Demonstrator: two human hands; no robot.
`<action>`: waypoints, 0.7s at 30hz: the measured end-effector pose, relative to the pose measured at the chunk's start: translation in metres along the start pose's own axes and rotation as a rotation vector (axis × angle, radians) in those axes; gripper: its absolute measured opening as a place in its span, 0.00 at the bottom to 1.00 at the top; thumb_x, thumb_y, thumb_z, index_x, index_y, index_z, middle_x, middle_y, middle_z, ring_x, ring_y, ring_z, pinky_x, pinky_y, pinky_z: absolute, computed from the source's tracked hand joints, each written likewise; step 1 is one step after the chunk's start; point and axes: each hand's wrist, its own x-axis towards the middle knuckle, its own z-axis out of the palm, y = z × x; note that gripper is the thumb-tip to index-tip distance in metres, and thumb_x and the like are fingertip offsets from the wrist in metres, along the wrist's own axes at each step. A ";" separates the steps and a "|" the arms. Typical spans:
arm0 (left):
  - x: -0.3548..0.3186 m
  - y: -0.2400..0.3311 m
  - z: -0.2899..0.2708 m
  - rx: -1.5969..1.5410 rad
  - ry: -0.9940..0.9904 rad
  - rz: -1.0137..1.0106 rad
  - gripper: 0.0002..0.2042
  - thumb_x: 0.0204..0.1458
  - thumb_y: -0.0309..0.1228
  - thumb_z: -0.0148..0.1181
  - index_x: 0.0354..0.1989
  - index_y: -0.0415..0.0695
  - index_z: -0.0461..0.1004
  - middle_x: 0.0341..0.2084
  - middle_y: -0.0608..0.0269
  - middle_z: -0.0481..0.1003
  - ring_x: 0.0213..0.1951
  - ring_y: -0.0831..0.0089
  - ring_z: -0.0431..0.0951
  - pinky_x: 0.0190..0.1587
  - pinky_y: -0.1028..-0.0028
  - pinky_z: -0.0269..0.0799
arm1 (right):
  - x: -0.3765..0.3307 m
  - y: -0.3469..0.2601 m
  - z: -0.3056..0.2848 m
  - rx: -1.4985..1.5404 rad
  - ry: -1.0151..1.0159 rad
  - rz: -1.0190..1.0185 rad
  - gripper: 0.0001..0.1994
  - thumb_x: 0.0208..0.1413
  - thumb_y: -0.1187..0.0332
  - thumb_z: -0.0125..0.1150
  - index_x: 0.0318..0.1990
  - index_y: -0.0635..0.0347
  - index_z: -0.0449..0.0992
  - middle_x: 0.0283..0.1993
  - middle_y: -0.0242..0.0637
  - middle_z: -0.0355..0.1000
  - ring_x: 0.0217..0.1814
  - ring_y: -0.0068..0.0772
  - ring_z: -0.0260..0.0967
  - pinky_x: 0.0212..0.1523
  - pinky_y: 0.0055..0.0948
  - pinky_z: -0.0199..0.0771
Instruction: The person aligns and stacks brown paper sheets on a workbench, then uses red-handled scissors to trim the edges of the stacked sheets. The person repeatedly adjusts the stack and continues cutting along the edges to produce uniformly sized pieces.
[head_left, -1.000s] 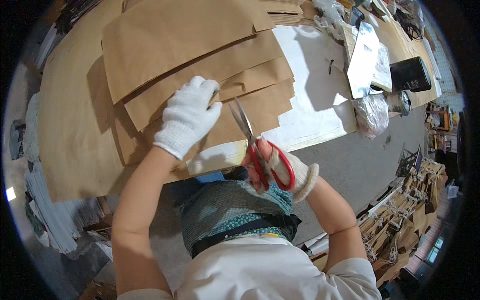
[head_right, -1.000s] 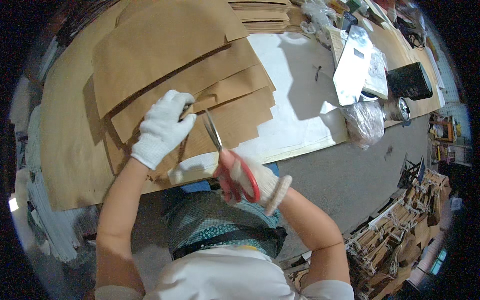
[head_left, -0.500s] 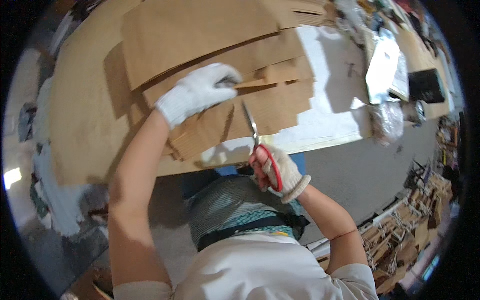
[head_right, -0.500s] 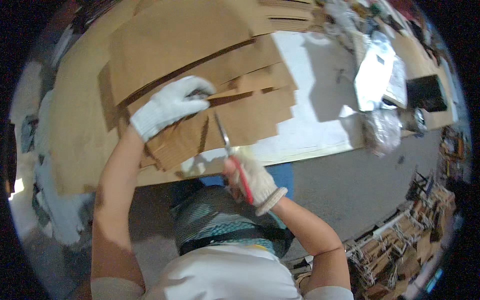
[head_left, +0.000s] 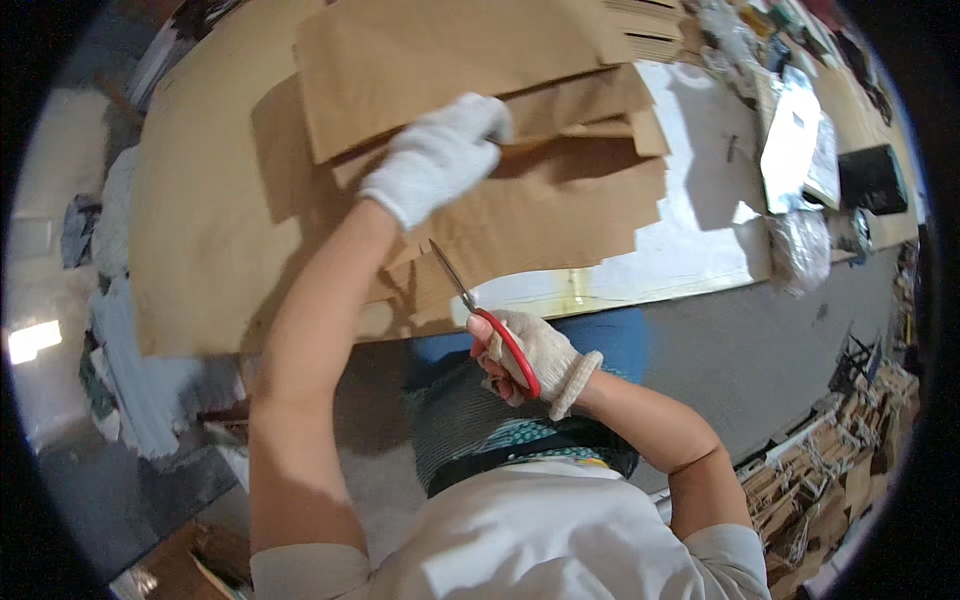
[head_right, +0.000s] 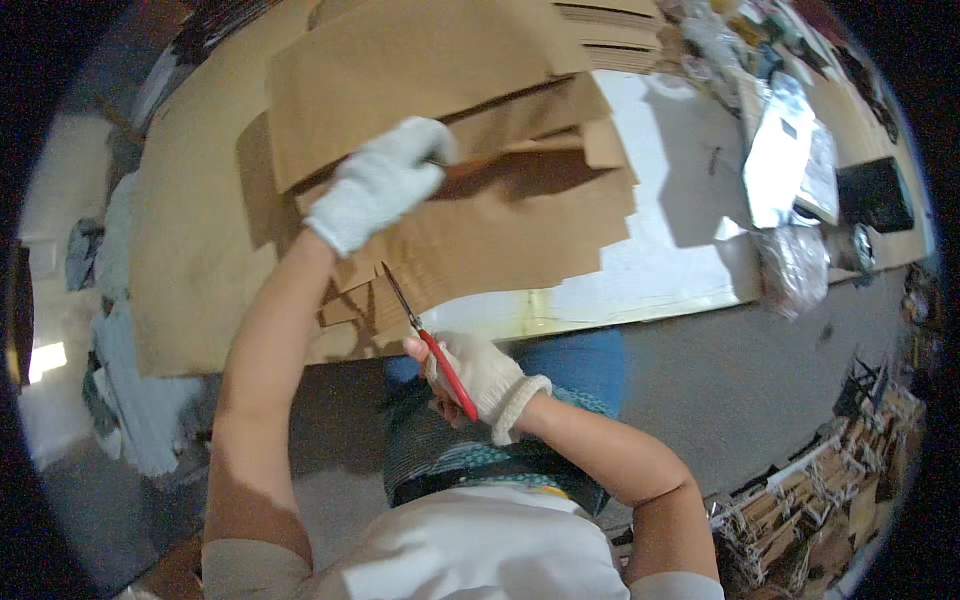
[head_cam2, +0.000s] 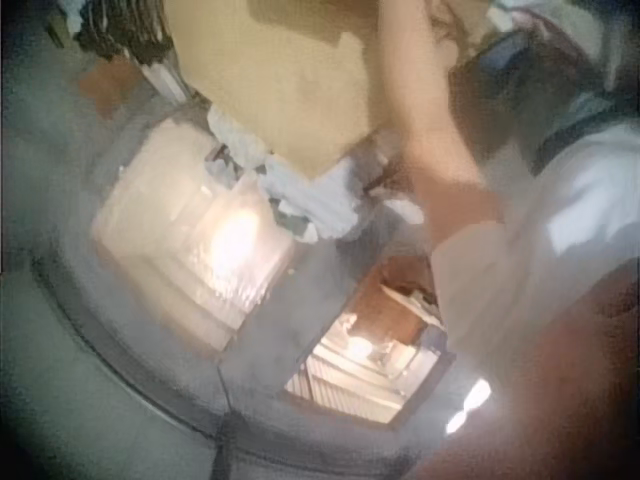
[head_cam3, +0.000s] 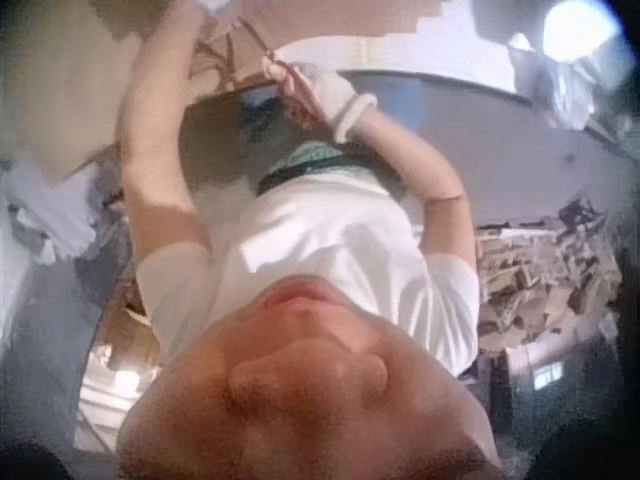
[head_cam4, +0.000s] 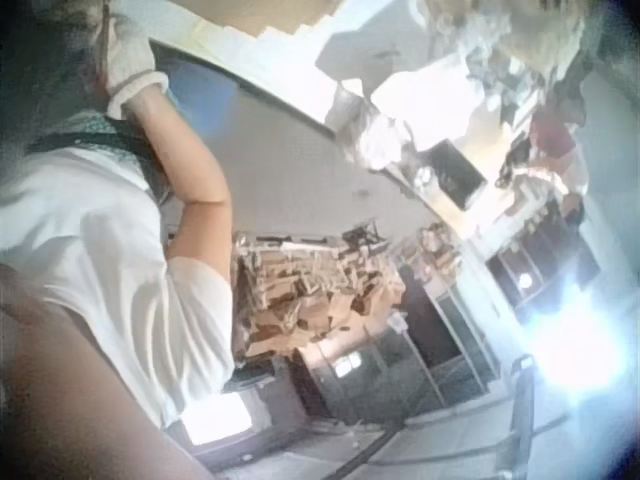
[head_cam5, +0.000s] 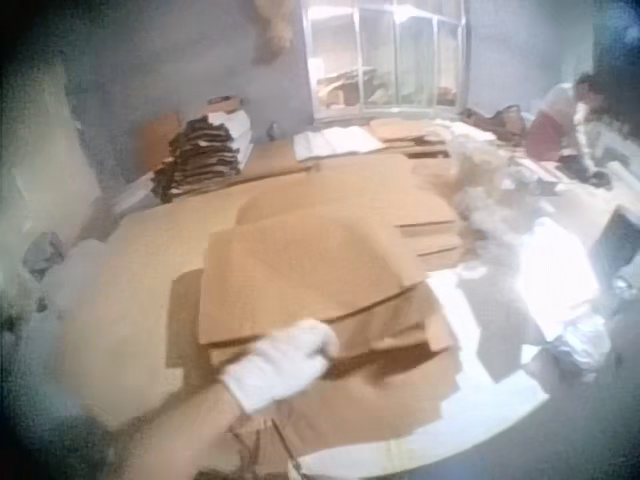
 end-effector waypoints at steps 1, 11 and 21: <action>0.001 0.007 -0.009 0.063 0.089 -0.051 0.07 0.53 0.28 0.57 0.41 0.48 0.74 0.41 0.56 0.76 0.42 0.57 0.79 0.46 0.62 0.76 | -0.009 -0.001 -0.011 -0.001 0.013 -0.039 0.30 0.63 0.36 0.50 0.37 0.61 0.71 0.20 0.29 0.63 0.16 0.25 0.64 0.16 0.27 0.65; -0.029 0.036 0.035 0.109 -0.043 0.001 0.19 0.48 0.39 0.67 0.49 0.50 0.75 0.45 0.57 0.72 0.51 0.54 0.73 0.54 0.58 0.71 | -0.034 -0.005 -0.083 0.551 -0.046 -0.222 0.49 0.51 0.19 0.36 0.40 0.66 0.76 0.24 0.39 0.71 0.24 0.37 0.74 0.27 0.33 0.76; -0.027 0.053 0.030 0.144 -0.108 -0.099 0.26 0.47 0.45 0.70 0.53 0.49 0.73 0.48 0.54 0.71 0.52 0.54 0.73 0.54 0.58 0.72 | -0.032 -0.003 -0.089 0.559 -0.049 -0.162 0.48 0.52 0.20 0.35 0.40 0.66 0.75 0.23 0.38 0.71 0.21 0.36 0.72 0.23 0.31 0.76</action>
